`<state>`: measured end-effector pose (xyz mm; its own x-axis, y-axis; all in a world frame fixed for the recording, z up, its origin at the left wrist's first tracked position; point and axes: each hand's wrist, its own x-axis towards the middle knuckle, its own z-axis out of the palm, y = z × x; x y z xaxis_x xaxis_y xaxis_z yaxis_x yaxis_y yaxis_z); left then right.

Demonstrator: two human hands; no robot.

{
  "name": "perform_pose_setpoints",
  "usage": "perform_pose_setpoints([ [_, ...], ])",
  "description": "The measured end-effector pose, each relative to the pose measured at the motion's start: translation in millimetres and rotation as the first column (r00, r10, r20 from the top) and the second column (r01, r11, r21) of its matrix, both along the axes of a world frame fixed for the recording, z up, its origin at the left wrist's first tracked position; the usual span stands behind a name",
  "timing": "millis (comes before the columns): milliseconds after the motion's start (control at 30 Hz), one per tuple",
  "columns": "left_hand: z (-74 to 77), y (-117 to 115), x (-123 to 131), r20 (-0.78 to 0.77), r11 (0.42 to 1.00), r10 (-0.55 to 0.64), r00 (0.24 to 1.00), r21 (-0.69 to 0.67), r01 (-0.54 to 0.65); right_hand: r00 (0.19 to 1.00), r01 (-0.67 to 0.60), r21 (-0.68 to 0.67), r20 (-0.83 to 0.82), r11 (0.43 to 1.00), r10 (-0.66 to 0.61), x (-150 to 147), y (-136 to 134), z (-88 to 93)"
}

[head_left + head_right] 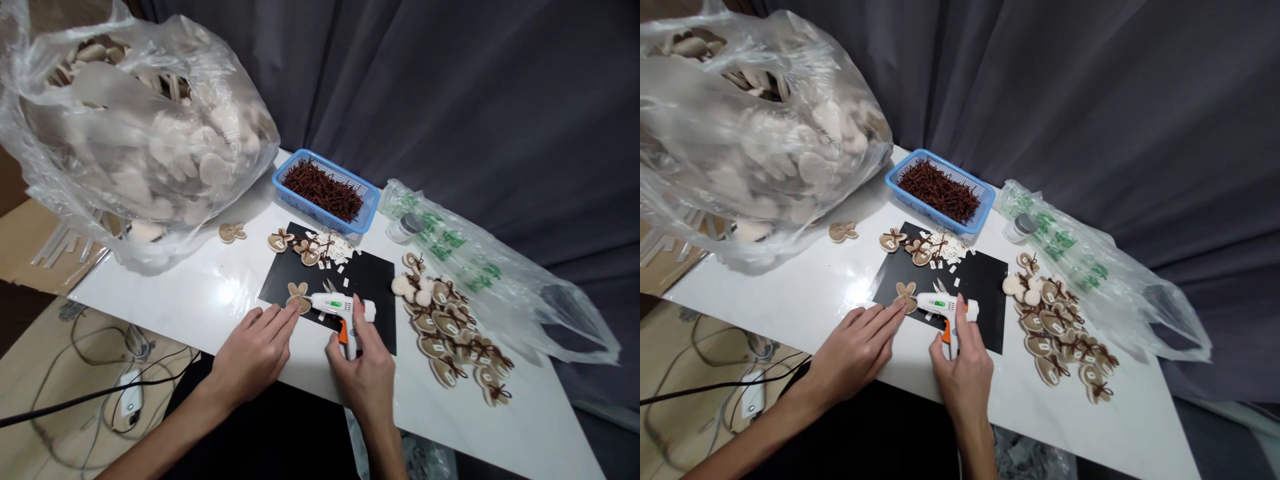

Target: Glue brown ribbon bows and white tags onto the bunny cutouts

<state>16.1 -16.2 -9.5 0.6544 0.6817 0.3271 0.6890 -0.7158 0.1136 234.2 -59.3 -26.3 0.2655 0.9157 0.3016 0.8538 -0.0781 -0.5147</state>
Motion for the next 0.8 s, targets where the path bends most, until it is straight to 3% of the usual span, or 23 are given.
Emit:
perform_pose_setpoints([
  [800,2.6,2.7,0.9,-0.003,1.000,-0.009,1.000,0.007,0.009,0.998,-0.062,0.052,-0.017,0.997,0.063,6.2,-2.6,0.9],
])
